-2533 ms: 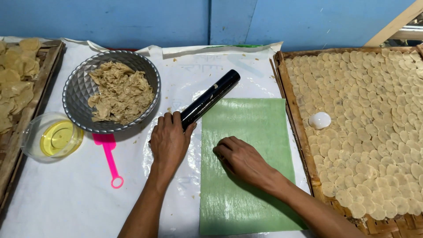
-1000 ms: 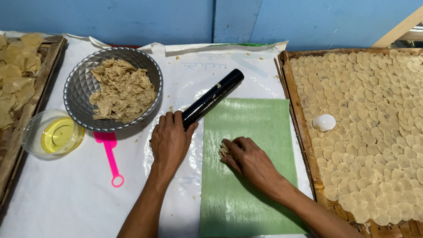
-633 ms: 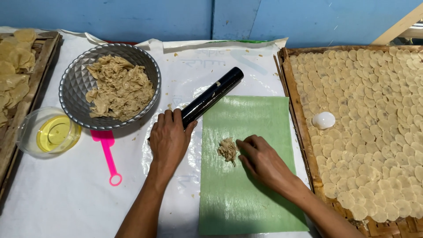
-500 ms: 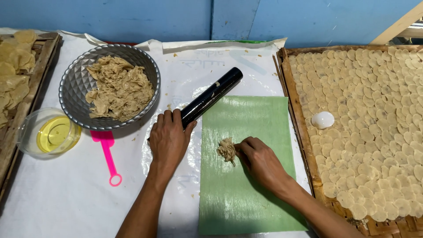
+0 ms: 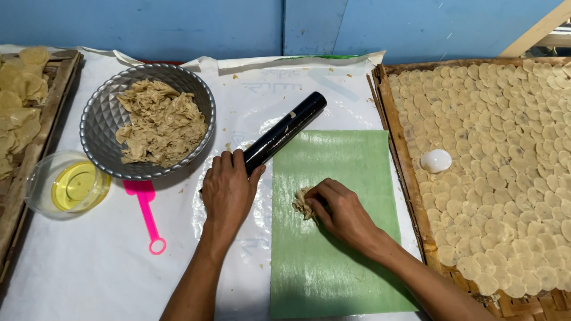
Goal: Rolling out dough and cutting it into small circular pieces to prepare crackers.
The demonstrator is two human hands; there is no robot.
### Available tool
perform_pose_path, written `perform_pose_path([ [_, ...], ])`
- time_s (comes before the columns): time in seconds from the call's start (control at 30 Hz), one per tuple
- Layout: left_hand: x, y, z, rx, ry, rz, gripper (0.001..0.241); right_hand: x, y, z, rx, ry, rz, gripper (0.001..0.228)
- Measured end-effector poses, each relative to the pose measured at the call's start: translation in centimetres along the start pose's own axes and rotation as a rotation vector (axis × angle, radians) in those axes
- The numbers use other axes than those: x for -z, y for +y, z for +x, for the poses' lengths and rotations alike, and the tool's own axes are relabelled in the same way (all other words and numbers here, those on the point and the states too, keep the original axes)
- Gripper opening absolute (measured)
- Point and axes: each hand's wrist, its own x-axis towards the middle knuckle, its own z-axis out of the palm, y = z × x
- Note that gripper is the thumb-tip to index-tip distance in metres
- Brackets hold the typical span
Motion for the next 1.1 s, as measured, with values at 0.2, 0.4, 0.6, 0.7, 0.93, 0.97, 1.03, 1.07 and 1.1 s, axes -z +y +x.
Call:
perform_pose_path([
  [0.2, -0.4, -0.6, -0.1, 0.000, -0.026, -0.014, 0.049, 1.1, -0.4, -0.3, 0.038, -0.033, -0.037, 0.010],
  [0.4, 3.1, 0.2, 0.1, 0.038, -0.161, -0.180, 0.042, 2.9, -1.1, -1.2, -0.001, -0.159, 0.007, 0.049],
  [0.6, 5.3, 1.8, 0.0, -0.047, -0.293, -0.247, 0.047, 1.2, 0.0, -0.9, 0.008, -0.124, 0.070, 0.052],
  [0.7, 4.9, 1.7, -1.4, -0.137, -0.284, -0.276, 0.048, 1.6, -0.7, -1.5, 0.030, -0.101, 0.059, 0.059],
  [0.93, 6.0, 3.0, -3.3, -0.137, -0.309, -0.281, 0.050, 3.7, 1.0, -3.7, 0.180, 0.019, -0.105, 0.026],
  [0.97, 5.8, 3.2, -3.5, -0.178, -0.298, -0.271, 0.051, 3.8, 1.6, -3.6, 0.239, 0.132, -0.179, 0.021],
  [1.03, 5.5, 3.5, -3.7, -0.220, -0.288, -0.260, 0.053, 4.4, 2.0, -3.0, 0.297, 0.245, -0.253, 0.015],
  [1.07, 5.5, 3.6, -3.8, -0.241, -0.270, -0.266, 0.051, 4.8, 1.8, -2.5, 0.276, 0.308, -0.273, 0.015],
  [1.1, 5.5, 3.8, -3.8, -0.260, -0.250, -0.270, 0.049, 5.1, 1.6, -1.9, 0.257, 0.370, -0.292, 0.017],
])
